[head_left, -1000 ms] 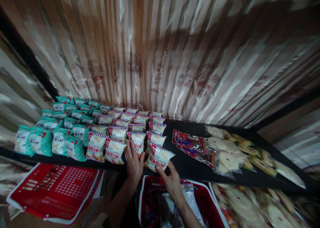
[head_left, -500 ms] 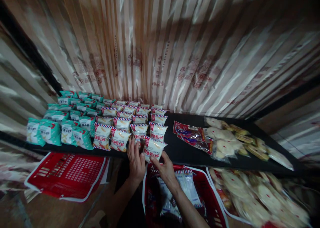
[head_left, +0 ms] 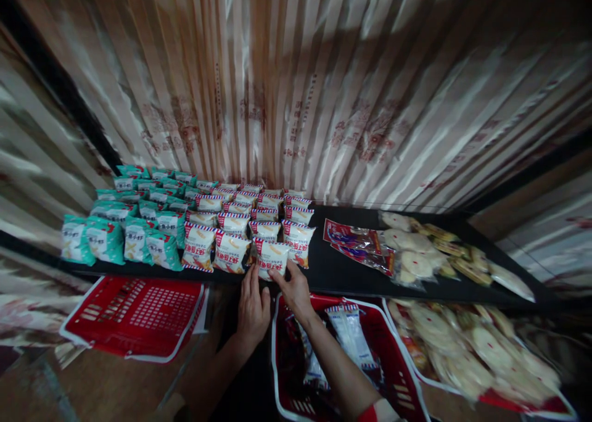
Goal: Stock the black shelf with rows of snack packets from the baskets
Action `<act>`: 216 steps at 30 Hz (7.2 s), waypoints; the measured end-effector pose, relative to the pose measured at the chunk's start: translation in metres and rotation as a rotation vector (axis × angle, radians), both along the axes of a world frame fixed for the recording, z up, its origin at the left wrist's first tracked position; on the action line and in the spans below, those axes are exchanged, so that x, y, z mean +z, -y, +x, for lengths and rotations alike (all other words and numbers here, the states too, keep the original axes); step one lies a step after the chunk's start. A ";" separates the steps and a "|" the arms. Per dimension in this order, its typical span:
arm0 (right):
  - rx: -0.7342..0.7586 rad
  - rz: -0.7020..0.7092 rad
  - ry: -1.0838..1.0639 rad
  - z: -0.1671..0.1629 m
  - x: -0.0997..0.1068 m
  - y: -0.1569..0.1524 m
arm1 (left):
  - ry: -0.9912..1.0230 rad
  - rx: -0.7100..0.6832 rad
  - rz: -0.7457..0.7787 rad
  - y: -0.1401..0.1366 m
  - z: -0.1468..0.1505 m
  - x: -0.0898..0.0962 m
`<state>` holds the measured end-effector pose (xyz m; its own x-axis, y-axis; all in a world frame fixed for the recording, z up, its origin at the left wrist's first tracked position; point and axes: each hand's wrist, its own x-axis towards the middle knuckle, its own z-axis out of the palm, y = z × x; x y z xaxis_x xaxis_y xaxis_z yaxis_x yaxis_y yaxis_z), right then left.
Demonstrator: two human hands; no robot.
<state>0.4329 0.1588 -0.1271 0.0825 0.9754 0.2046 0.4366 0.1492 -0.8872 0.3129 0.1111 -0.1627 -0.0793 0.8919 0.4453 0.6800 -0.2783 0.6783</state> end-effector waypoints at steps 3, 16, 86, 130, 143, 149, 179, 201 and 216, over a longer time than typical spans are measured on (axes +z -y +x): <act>-0.020 0.007 0.007 -0.005 0.000 -0.004 | 0.016 -0.007 0.016 -0.002 0.000 -0.002; -0.115 -0.110 0.125 -0.016 0.000 -0.009 | -0.005 0.028 -0.004 0.001 0.000 0.002; 0.373 0.115 1.067 -0.019 0.117 -0.159 | -0.114 0.147 -0.041 -0.012 0.024 -0.001; 0.060 -0.108 -0.075 0.079 0.003 -0.052 | -0.220 0.196 -0.019 -0.009 0.037 0.006; 0.012 -0.099 0.033 0.087 -0.002 -0.046 | -0.148 0.187 -0.043 -0.006 0.040 0.009; -0.176 -0.063 -0.060 0.109 -0.004 0.011 | -0.105 0.145 0.034 0.007 0.037 0.003; 0.187 -0.662 -0.552 0.144 0.023 0.142 | 0.644 -0.471 -0.877 0.080 0.089 -0.013; 0.203 -0.445 -0.496 0.110 0.017 0.103 | 0.449 -0.206 -0.375 0.047 0.068 0.016; 0.095 -0.209 -0.368 0.082 0.012 0.012 | 0.085 -0.091 -0.164 0.025 0.068 0.028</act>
<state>0.5148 0.1471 -0.1151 0.0211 0.9995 -0.0247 0.0783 -0.0263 -0.9966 0.3806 0.0863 -0.1352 -0.0263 0.9570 0.2888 0.5956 -0.2170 0.7734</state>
